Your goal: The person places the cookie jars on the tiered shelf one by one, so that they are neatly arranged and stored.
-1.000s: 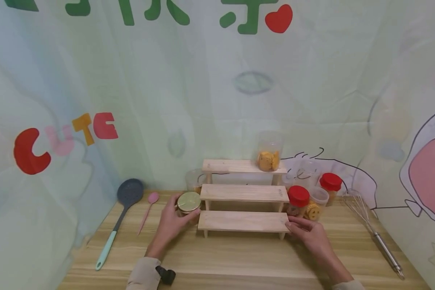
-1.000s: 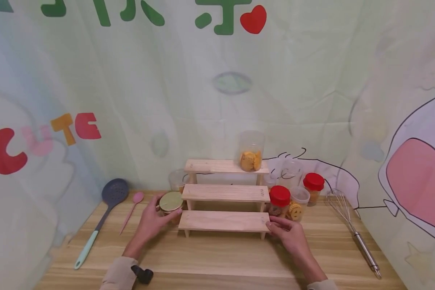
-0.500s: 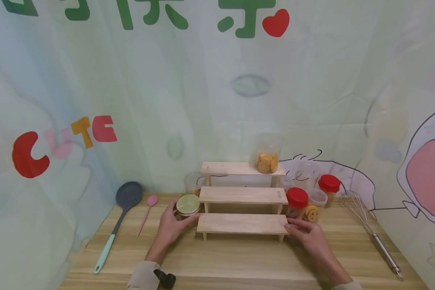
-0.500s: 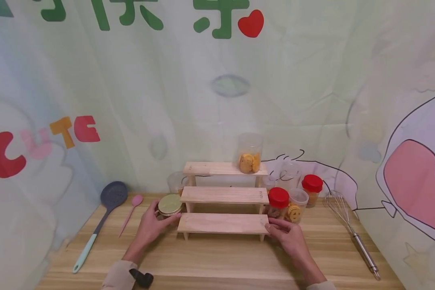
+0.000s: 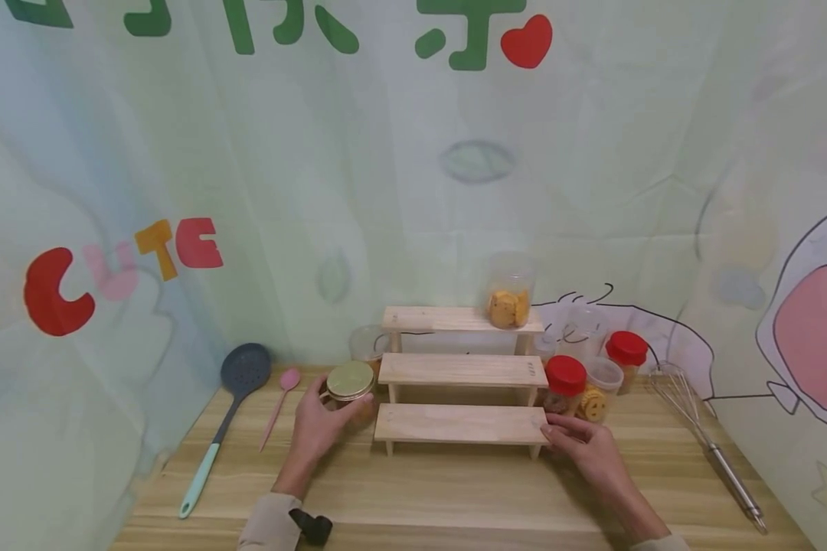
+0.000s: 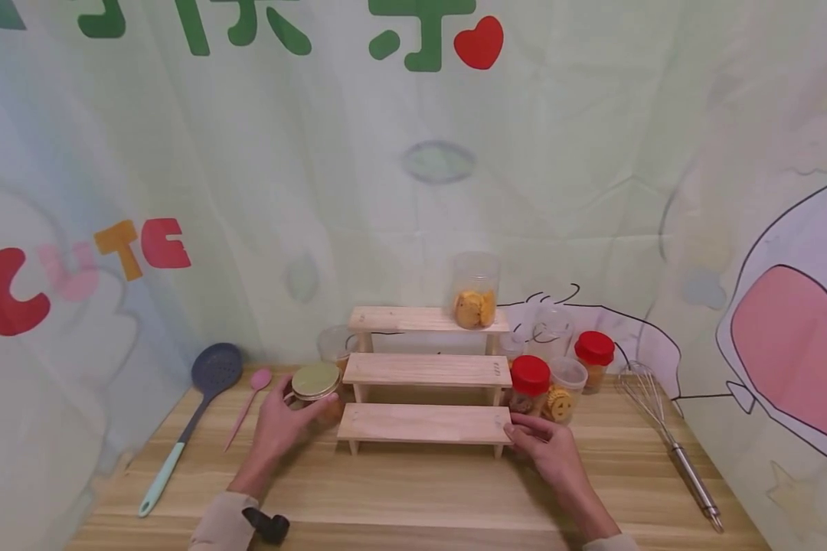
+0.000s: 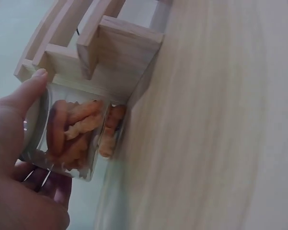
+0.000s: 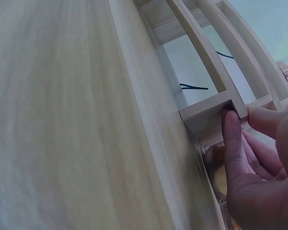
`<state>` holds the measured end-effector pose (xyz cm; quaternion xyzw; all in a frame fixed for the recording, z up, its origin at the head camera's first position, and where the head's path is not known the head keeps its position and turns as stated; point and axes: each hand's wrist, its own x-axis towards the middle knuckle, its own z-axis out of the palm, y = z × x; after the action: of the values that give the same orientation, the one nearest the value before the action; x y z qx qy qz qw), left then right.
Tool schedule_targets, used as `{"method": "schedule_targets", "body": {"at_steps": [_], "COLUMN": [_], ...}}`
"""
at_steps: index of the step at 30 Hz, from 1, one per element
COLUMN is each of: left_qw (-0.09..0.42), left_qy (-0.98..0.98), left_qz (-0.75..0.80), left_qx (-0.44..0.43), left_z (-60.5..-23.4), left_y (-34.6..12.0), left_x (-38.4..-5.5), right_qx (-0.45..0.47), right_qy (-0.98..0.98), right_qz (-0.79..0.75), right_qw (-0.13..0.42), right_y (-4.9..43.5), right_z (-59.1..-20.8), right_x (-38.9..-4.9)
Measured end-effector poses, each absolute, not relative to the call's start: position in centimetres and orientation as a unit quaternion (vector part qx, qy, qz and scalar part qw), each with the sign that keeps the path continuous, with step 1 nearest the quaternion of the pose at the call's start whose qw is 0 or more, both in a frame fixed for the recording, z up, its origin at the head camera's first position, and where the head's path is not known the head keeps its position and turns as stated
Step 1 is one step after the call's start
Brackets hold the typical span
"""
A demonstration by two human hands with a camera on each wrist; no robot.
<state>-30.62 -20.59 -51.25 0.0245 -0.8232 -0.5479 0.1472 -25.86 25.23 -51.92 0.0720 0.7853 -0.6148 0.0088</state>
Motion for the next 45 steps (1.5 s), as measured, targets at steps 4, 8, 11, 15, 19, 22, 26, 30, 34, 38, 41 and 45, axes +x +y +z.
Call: {"method": "schedule_targets", "body": {"at_steps": [4, 8, 11, 15, 19, 22, 26, 30, 34, 38, 41, 45], "left_qw": [0.164, 0.184, 0.206, 0.232, 0.259, 0.288, 0.307, 0.305, 0.295, 0.29, 0.284, 0.265], "left_qy": [-0.814, -0.807, -0.801, -0.787, -0.77, -0.755, -0.737, -0.73, -0.726, -0.717, -0.72, -0.729], "left_qz": [-0.557, -0.56, -0.562, -0.571, -0.583, -0.589, -0.599, -0.606, -0.615, -0.628, -0.628, -0.625], "left_qx": [0.027, 0.028, 0.019, 0.005, -0.015, -0.034, -0.058, -0.077, -0.088, -0.086, -0.085, -0.086], "left_z": [-50.4, -49.5, -48.5, -47.0, -45.5, -44.2, -42.4, -40.9, -39.7, -38.7, -38.3, -37.9], "left_y": [-21.0, -21.5, -21.7, -21.5, -20.7, -19.7, -17.8, -15.8, -13.6, -11.6, -10.2, -8.4], "left_x": [-30.4, -30.3, -30.3, -30.3, -30.2, -30.3, -30.7, -31.1, -31.7, -32.4, -33.0, -33.9], "right_qx": [0.071, 0.065, 0.062, 0.063, 0.065, 0.066, 0.067, 0.067, 0.066, 0.064, 0.063, 0.064], "right_qy": [0.779, 0.774, 0.775, 0.776, 0.776, 0.775, 0.773, 0.777, 0.781, 0.78, 0.779, 0.78], "right_qz": [-0.623, -0.629, -0.629, -0.627, -0.628, -0.628, -0.631, -0.626, -0.621, -0.623, -0.624, -0.622], "right_qw": [0.004, -0.002, -0.004, -0.003, -0.004, -0.004, 0.001, 0.008, 0.007, 0.006, 0.005, 0.001], "right_y": [25.2, 25.1, 25.0, 25.0, 25.0, 25.0, 25.1, 25.0, 25.0, 24.8, 24.8, 24.8], "right_z": [-51.8, -51.7, -51.6, -51.5, -51.4, -51.4, -51.5, -51.5, -51.6, -51.5, -51.5, -51.6], "right_x": [-25.7, -25.6, -25.6, -25.5, -25.5, -25.5, -25.6, -25.6, -25.7, -25.6, -25.5, -25.6]}}
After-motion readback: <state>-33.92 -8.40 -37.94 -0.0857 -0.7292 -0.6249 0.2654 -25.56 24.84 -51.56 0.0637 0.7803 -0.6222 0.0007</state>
